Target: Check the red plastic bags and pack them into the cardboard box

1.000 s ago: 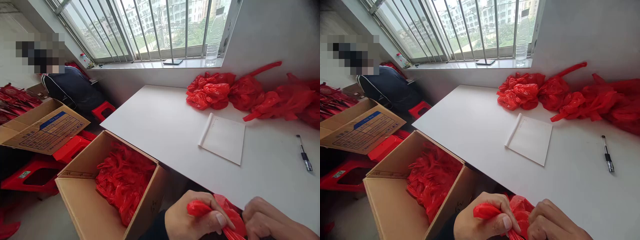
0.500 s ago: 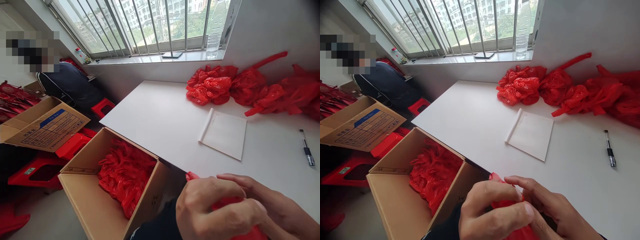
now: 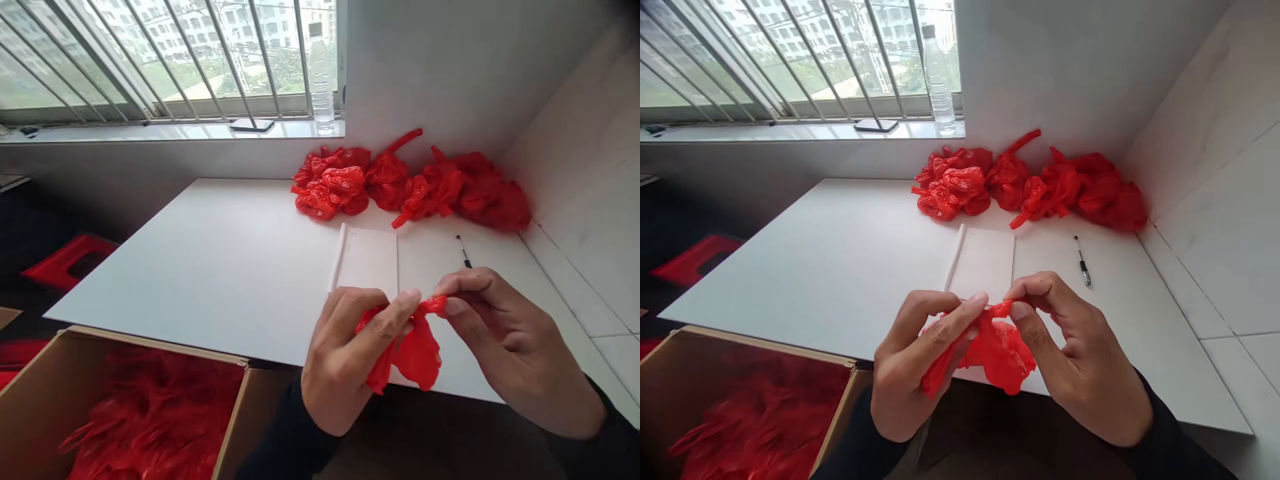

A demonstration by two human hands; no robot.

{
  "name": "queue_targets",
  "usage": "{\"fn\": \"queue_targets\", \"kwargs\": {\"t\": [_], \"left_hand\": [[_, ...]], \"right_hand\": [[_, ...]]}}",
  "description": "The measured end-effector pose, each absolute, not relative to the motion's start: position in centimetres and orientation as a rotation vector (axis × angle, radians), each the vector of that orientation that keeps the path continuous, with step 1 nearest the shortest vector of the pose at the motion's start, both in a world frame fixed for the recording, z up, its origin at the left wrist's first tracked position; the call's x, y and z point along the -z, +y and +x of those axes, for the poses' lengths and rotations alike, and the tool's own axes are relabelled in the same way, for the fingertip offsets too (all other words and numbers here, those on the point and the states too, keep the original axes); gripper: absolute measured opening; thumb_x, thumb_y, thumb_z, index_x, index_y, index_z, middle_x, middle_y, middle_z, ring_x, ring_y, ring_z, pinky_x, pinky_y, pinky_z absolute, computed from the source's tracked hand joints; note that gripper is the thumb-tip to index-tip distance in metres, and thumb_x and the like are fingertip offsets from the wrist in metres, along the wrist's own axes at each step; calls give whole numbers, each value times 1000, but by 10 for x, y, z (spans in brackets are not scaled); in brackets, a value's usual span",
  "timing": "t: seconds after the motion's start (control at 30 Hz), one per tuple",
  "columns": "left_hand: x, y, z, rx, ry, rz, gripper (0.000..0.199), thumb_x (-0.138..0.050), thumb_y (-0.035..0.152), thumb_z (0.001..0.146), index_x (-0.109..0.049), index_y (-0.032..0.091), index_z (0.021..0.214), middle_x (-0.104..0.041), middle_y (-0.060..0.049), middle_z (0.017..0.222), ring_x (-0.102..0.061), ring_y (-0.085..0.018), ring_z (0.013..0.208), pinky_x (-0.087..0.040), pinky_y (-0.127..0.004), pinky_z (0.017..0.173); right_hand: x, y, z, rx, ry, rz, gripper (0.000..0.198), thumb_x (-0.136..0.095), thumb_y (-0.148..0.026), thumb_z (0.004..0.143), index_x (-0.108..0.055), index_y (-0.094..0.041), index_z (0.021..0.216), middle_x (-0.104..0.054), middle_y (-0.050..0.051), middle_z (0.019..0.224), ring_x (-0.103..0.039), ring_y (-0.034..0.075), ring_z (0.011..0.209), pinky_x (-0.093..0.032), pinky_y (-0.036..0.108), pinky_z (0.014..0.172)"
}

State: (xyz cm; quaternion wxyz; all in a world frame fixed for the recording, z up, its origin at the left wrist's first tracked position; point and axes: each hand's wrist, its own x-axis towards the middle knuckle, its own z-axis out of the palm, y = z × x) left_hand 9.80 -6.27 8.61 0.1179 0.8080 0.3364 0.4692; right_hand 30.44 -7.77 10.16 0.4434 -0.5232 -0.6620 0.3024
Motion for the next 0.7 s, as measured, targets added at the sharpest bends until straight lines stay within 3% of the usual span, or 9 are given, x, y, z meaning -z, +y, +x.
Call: {"fn": "queue_targets", "kwargs": {"t": [0.13, 0.3, 0.37, 0.4, 0.47, 0.53, 0.57, 0.7], "left_hand": [[-56, -55, 79, -1329, 1108, 2311, 45, -59, -3, 90, -68, 21, 127, -69, -5, 112, -58, -18, 107, -51, -33, 90], [-27, -65, 58, -1251, 1482, 1961, 21, -60, 13, 97, -74, 26, 104, -71, 1, 93, -62, -12, 83, -51, -25, 73], [-23, -68, 66, -1274, 1462, 1758, 15, -60, 21, 98, -73, 26, 101, -71, 0, 101, -65, -14, 91, -53, -26, 78], [-22, -68, 73, -1290, 1395, 1694, 14, -62, 24, 97, -72, 27, 106, -70, -1, 112, -65, -17, 102, -54, -28, 87], [-17, -68, 92, -1253, 1223, 1669, 35, -65, 28, 95, -62, 30, 130, -60, -4, 139, -56, -23, 129, -49, -37, 107], [-8, -66, 110, -1115, 1136, 1746, 60, -60, 31, 98, -38, 30, 153, -46, -8, 156, -41, -26, 146, -39, -46, 118], [-2, -66, 117, -1021, 1139, 1805, 62, -53, 31, 101, -30, 29, 158, -42, -8, 159, -36, -26, 149, -34, -49, 121], [19, -74, 129, -791, 1222, 1980, 50, -38, 30, 105, -40, 20, 154, -49, -10, 155, -37, -25, 149, -26, -51, 126]], "right_hand": [[-78, -59, 335, -796, -1578, -1429, 20, -51, -46, 103, -59, -28, 102, -63, -1, 92, -63, 17, 83, -51, 30, 74], [-48, -53, 361, -852, -1522, -1653, 29, -48, -55, 102, -57, -28, 101, -62, 0, 90, -61, 20, 84, -49, 35, 76], [-44, -56, 351, -926, -1477, -1571, 29, -46, -55, 103, -52, -28, 100, -63, 1, 100, -62, 21, 95, -49, 38, 86], [-42, -59, 343, -963, -1453, -1504, 28, -44, -55, 104, -49, -27, 100, -64, 2, 109, -62, 21, 104, -49, 39, 93], [-36, -64, 323, -1034, -1430, -1385, 25, -42, -52, 105, -44, -27, 101, -58, 5, 132, -57, 21, 122, -47, 41, 103], [-22, -70, 305, -1071, -1486, -1354, 21, -39, -48, 107, -42, -28, 106, -49, 8, 147, -50, 22, 134, -46, 45, 106], [-13, -73, 299, -1068, -1536, -1367, 20, -37, -47, 107, -41, -27, 108, -45, 9, 151, -47, 23, 137, -45, 47, 108], [27, -93, 293, -944, -1679, -1468, 22, -39, -48, 104, -43, -27, 109, -44, 12, 153, -42, 29, 142, -40, 59, 112]]}}
